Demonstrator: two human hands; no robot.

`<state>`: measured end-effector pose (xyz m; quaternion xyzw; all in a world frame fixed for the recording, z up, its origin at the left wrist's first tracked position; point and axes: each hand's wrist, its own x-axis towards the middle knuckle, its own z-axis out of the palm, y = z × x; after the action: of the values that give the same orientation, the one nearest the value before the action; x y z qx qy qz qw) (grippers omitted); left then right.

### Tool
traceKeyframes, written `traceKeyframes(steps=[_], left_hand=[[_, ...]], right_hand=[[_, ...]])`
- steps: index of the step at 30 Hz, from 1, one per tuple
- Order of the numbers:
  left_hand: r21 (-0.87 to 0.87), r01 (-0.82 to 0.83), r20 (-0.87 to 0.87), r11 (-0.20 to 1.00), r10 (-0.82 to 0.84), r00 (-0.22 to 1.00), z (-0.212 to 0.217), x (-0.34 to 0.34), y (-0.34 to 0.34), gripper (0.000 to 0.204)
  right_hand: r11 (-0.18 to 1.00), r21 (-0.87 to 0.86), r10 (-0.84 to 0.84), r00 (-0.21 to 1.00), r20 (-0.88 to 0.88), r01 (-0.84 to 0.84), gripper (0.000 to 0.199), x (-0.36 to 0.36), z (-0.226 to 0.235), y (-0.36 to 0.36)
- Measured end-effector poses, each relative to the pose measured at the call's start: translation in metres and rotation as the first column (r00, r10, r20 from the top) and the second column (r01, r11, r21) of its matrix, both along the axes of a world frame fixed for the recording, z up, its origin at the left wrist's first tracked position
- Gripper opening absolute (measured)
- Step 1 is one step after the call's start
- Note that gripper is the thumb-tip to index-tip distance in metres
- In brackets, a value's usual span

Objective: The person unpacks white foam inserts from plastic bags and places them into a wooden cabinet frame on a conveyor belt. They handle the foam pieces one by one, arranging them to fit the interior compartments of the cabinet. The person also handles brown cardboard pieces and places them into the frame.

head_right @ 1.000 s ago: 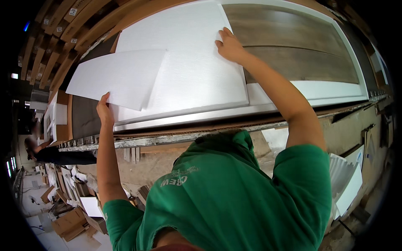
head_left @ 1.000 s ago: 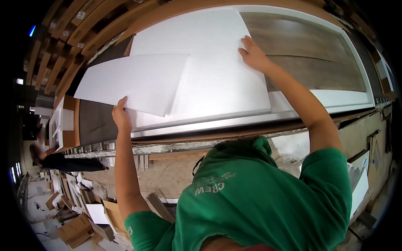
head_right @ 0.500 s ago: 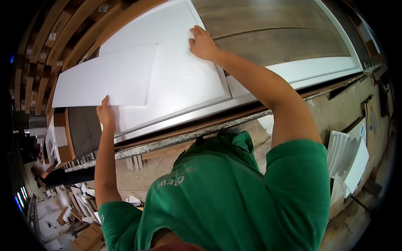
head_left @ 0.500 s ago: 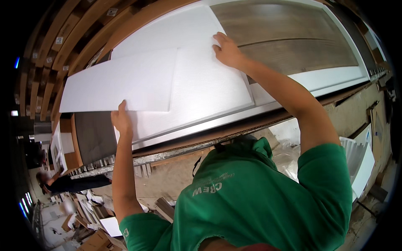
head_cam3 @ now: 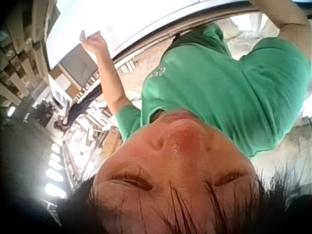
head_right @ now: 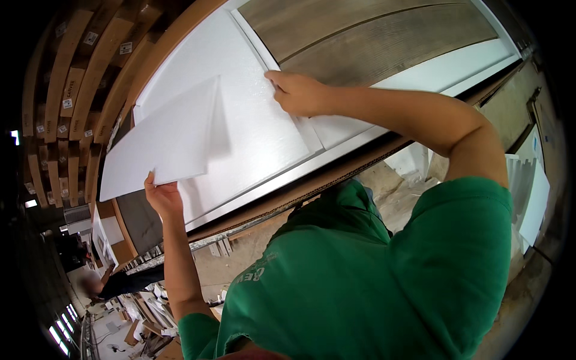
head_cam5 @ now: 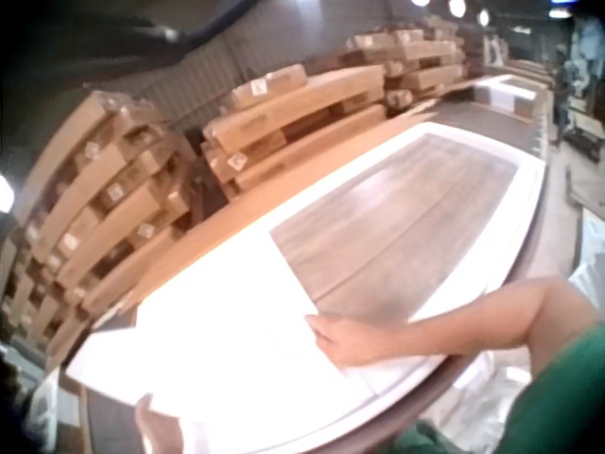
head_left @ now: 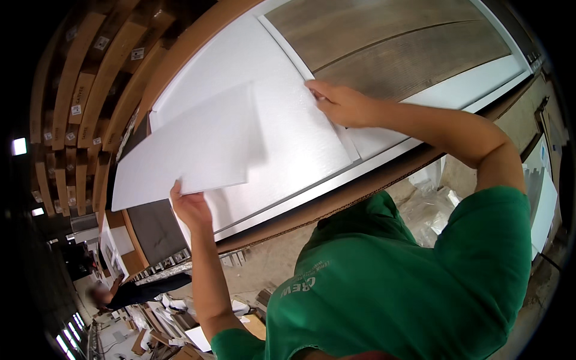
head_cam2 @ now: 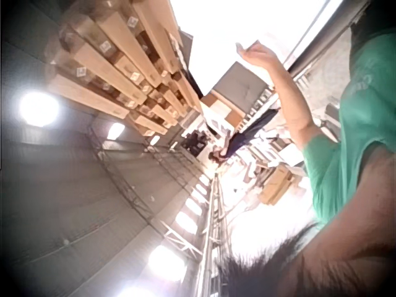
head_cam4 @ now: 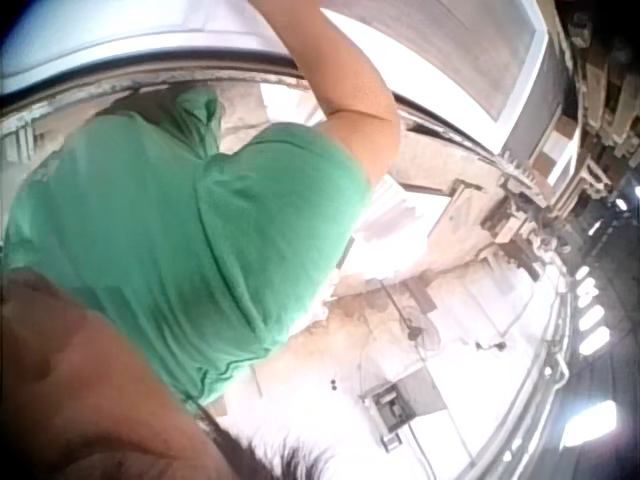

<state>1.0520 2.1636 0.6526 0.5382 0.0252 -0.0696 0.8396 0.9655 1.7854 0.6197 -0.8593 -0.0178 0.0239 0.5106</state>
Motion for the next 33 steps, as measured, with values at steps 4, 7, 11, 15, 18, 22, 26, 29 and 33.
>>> traceKeyframes(steps=[4,7,11,15,18,22,26,29,33], left_hand=[[0.079,0.011,-0.137,0.997,-0.001,0.991,-0.014,-0.025,-0.072,0.021],[0.148,0.021,-0.187,0.989,0.007,0.982,-0.034,-0.025,-0.072,0.016],[0.177,0.063,-0.276,0.982,-0.012,0.961,-0.040,-0.018,-0.063,0.013],[0.150,0.083,-0.264,0.985,-0.041,0.964,-0.041,-0.021,-0.067,0.012],[0.098,0.120,-0.309,0.988,-0.085,0.947,-0.043,-0.017,-0.065,0.013],[0.001,0.094,-0.320,0.996,-0.089,0.943,-0.041,-0.020,-0.071,0.017],[-0.031,0.108,-0.271,0.994,-0.113,0.956,-0.033,-0.025,-0.087,0.020],[-0.003,0.118,-0.240,0.993,-0.115,0.964,-0.040,-0.021,-0.088,0.026],[0.093,0.036,-0.213,0.995,-0.016,0.977,-0.029,-0.034,-0.095,0.022]], right_hand=[[0.988,0.110,0.109,0.994,-0.027,-0.106,0.060,-0.030,0.010,-0.010],[0.957,-0.261,0.188,0.956,0.226,-0.127,0.070,-0.045,-0.015,-0.014],[0.838,-0.516,0.302,0.938,0.168,-0.177,0.066,-0.046,-0.016,-0.027],[0.743,-0.647,0.407,0.883,0.234,-0.171,0.061,-0.049,-0.023,-0.035],[0.781,-0.583,0.378,0.913,0.155,-0.224,0.054,-0.043,-0.008,-0.036],[0.807,-0.569,0.386,0.870,0.308,-0.156,0.047,-0.041,0.008,-0.020],[0.610,-0.767,0.503,0.845,0.180,-0.201,0.049,-0.051,-0.004,-0.021],[0.578,-0.766,0.486,0.873,0.044,-0.283,0.050,-0.049,0.006,-0.025],[0.589,-0.756,0.404,0.914,-0.031,-0.285,0.052,-0.040,0.033,-0.013]])
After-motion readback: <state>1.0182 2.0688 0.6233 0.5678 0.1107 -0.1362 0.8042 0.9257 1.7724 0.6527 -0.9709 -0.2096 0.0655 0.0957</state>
